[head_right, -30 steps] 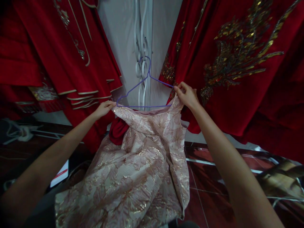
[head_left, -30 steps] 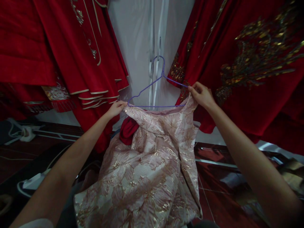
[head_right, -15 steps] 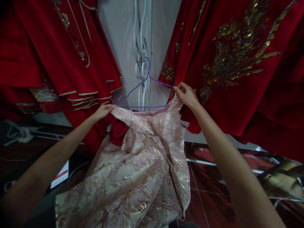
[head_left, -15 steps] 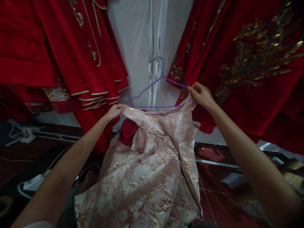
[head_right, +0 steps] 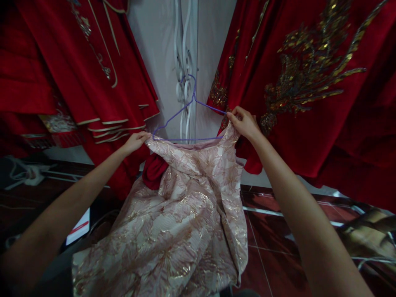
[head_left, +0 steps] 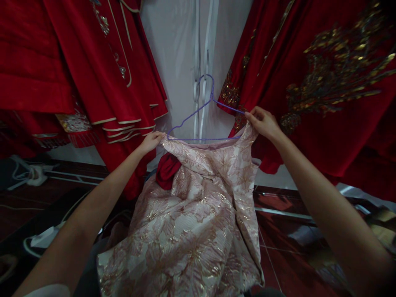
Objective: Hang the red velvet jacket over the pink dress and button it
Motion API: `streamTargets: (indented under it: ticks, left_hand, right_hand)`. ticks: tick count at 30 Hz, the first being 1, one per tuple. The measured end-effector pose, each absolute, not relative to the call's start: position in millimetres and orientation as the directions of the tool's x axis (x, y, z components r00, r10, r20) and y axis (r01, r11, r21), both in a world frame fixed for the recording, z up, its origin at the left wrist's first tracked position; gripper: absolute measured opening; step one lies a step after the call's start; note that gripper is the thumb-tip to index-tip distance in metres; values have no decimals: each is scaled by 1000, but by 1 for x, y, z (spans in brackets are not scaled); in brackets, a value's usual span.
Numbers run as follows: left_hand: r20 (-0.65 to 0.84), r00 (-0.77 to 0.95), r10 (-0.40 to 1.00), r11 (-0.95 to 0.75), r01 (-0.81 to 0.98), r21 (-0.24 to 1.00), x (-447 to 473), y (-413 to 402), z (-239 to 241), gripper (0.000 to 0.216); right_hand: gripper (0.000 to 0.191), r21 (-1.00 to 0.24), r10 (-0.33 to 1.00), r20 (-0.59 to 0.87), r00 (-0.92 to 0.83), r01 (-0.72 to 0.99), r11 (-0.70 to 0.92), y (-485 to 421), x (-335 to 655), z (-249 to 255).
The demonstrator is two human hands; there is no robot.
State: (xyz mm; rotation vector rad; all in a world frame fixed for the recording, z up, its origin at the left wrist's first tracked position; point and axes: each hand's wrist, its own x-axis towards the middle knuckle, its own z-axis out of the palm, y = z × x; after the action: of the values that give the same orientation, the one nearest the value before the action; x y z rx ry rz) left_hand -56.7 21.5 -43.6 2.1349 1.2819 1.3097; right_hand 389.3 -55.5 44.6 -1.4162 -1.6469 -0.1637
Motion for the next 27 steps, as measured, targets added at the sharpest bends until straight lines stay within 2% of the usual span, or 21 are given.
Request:
streamTargets:
  ticks: [6, 11, 16, 21, 24, 27]
  left_hand:
    - [527, 251, 812, -572, 521, 634, -70, 16, -54, 53]
    - [585, 238, 776, -606, 539, 585, -68, 15, -54, 51]
    - [647, 230, 727, -651, 533, 541, -42, 18, -28, 49]
    - [694, 301, 654, -738, 452, 501, 7, 13, 4, 46]
    - [660, 279, 698, -710, 395, 584, 13, 13, 2, 43]
    - [560, 93, 823, -556, 330, 763, -6, 19, -21, 35]
  right_hand:
    - [45, -490, 712, 687, 142, 815, 310, -64, 380, 46]
    - [46, -443, 713, 694, 100, 840, 313, -59, 385, 45]
    - [47, -404, 711, 703, 19, 833, 378, -46, 396, 40]
    - [49, -421, 717, 697, -6, 806, 416, -44, 397, 39]
    - [49, -430, 724, 690, -13, 797, 424, -45, 396, 39]
    - [50, -441, 739, 673, -16, 794, 419, -44, 394, 38]
